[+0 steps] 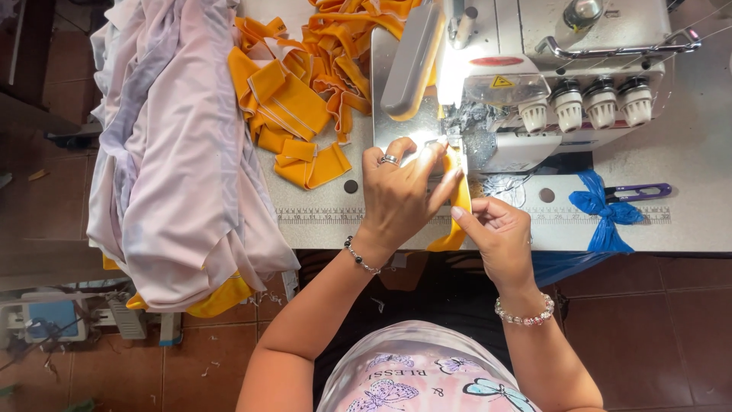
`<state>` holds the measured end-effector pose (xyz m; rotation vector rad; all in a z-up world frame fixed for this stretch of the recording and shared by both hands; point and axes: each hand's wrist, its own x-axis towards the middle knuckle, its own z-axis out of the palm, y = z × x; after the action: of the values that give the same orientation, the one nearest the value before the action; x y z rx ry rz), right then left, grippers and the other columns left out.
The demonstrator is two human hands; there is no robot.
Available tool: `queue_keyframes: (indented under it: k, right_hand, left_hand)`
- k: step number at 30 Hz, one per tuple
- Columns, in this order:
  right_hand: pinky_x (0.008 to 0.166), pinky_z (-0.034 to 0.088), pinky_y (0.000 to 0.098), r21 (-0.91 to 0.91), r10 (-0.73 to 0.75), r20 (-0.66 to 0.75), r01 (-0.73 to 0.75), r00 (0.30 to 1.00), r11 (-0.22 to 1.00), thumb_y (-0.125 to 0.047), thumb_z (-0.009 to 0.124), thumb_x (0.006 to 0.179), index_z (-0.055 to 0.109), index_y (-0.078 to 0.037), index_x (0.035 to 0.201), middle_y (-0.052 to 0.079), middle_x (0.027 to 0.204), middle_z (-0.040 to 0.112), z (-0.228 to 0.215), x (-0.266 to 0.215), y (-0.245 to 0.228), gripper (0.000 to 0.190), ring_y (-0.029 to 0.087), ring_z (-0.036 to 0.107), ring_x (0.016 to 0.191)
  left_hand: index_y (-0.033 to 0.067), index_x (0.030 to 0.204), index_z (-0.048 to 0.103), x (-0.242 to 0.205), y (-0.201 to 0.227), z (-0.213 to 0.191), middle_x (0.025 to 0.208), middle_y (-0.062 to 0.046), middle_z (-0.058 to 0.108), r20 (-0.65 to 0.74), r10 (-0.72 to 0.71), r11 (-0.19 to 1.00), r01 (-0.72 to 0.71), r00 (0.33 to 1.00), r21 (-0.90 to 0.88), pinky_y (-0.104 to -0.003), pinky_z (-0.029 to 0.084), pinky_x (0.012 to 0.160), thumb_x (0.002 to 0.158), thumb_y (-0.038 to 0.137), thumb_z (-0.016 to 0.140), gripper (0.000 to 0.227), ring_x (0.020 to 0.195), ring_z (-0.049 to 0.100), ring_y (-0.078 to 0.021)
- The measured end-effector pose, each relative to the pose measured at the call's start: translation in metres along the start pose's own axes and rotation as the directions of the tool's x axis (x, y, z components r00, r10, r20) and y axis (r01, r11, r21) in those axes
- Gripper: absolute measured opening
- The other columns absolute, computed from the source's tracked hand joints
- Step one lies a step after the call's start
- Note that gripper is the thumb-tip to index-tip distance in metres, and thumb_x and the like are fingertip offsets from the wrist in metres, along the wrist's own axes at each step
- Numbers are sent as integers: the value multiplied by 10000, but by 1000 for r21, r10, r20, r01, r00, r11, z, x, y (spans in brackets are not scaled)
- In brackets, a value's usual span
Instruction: Folding and preparing yellow fabric strips at a sewing workstation
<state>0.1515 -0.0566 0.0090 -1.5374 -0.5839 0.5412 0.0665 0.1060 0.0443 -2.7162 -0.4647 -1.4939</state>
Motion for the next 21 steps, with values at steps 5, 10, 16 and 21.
queue_keyframes:
  k: [5, 10, 16, 21]
  right_hand:
    - [656, 600, 290, 33, 5, 9, -5, 1000, 999, -55, 806, 916, 750, 58, 993, 119, 680, 664, 5, -3, -4, 147, 142, 697, 678]
    - [662, 622, 324, 27, 43, 23, -43, 999, 999, -48, 788, 922, 743, 70, 1051, 131, 724, 690, 1, -5, -3, 181, 179, 738, 707]
    - [685, 634, 322, 23, 86, 28, -87, 996, 996, -72, 793, 932, 753, 38, 1059, 130, 768, 722, 3, 3, -8, 172, 129, 699, 717]
    - [670, 608, 266, 13, 81, 2, -81, 997, 997, -71, 811, 943, 730, 21, 1028, 72, 762, 677, 3, 7, 5, 149, 80, 668, 699]
  left_hand:
    - [165, 1087, 678, -1, -3, 6, 641, -7, 658, -2, -33, 999, 33, 999, -41, -397, 385, 782, 948, 383, 651, 259, 965, 654, -223]
    - [158, 1199, 667, -9, 1, 0, 746, -15, 709, 50, -52, 995, 56, 997, -87, -408, 382, 831, 985, 380, 630, 311, 1040, 634, -224]
    - [65, 1175, 671, -48, 54, -37, 1017, -67, 723, 167, -424, 566, 404, 890, -719, -331, 547, 882, 937, -1, 662, 248, 1033, 688, -242]
    - [16, 1113, 629, -105, 75, -21, 927, -131, 746, 826, -472, -215, 869, 308, -446, -261, 593, 741, 843, 233, 859, 416, 810, 724, -159]
